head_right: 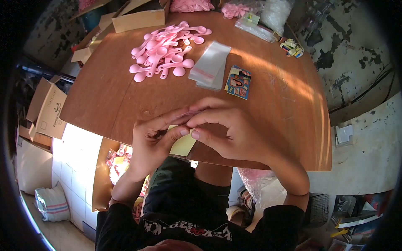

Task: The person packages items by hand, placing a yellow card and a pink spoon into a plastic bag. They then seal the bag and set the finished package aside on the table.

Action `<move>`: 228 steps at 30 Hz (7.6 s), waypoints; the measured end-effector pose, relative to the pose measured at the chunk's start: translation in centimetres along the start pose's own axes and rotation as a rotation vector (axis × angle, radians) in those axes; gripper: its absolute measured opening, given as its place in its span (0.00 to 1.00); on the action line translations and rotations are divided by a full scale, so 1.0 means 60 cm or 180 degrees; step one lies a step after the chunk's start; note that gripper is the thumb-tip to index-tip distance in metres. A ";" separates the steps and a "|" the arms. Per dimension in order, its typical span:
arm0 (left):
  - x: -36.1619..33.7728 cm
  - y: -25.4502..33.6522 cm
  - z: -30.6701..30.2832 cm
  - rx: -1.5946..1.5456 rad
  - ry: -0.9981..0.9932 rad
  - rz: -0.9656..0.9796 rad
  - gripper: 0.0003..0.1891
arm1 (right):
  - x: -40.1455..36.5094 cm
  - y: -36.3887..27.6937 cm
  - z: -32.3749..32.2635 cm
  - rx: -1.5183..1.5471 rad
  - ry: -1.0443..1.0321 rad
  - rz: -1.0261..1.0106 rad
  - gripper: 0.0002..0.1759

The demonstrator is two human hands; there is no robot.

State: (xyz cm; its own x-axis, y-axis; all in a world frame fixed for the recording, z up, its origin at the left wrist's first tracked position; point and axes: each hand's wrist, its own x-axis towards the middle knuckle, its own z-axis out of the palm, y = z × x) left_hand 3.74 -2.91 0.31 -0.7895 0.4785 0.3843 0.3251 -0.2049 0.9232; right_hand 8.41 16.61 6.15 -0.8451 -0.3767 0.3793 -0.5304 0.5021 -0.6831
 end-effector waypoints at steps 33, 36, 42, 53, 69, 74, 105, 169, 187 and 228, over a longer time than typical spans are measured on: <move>0.003 -0.024 -0.051 0.0433 0.0033 0.0317 0.31 | 0.080 0.034 0.016 -0.0288 -0.0739 -0.0015 0.10; -0.014 -0.034 -0.061 -0.0155 0.0085 -0.0506 0.28 | 0.132 0.068 -0.013 0.1203 -0.0959 0.0622 0.10; -0.026 -0.049 -0.063 0.0007 0.0129 -0.0488 0.26 | 0.241 0.278 -0.027 -0.1060 0.0236 0.0513 0.15; -0.022 -0.058 -0.067 -0.0468 0.0080 -0.0831 0.27 | 0.313 0.371 -0.033 -0.2071 -0.0757 0.0979 0.17; -0.007 -0.047 -0.044 -0.0250 -0.0003 -0.0721 0.33 | 0.065 0.113 -0.076 0.0029 0.1459 0.1028 0.11; -0.001 -0.056 -0.017 -0.0001 -0.0344 -0.0557 0.33 | -0.011 0.074 -0.067 0.1480 0.1782 0.0777 0.15; 0.014 -0.049 0.018 -0.0219 -0.1330 -0.0675 0.25 | -0.041 0.049 -0.002 0.0306 0.1608 0.0579 0.11; 0.013 0.058 -0.002 -0.0127 -0.0048 0.0163 0.13 | -0.047 -0.002 -0.224 0.1682 0.1193 -0.0550 0.09; 0.017 0.042 0.033 0.0971 -0.0479 0.0447 0.15 | -0.007 -0.042 -0.029 -0.1828 0.1007 -0.0488 0.08; 0.043 0.031 0.045 -0.0720 -0.0007 0.0349 0.08 | -0.018 -0.027 -0.043 -0.0127 0.0897 0.0101 0.14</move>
State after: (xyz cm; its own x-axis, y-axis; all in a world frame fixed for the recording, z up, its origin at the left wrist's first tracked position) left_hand 3.72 0.26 3.04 -0.7547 0.4447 0.4824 0.2840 -0.4414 0.8512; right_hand 10.00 18.19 8.45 -0.8437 -0.1317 0.5204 -0.5007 0.5425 -0.6745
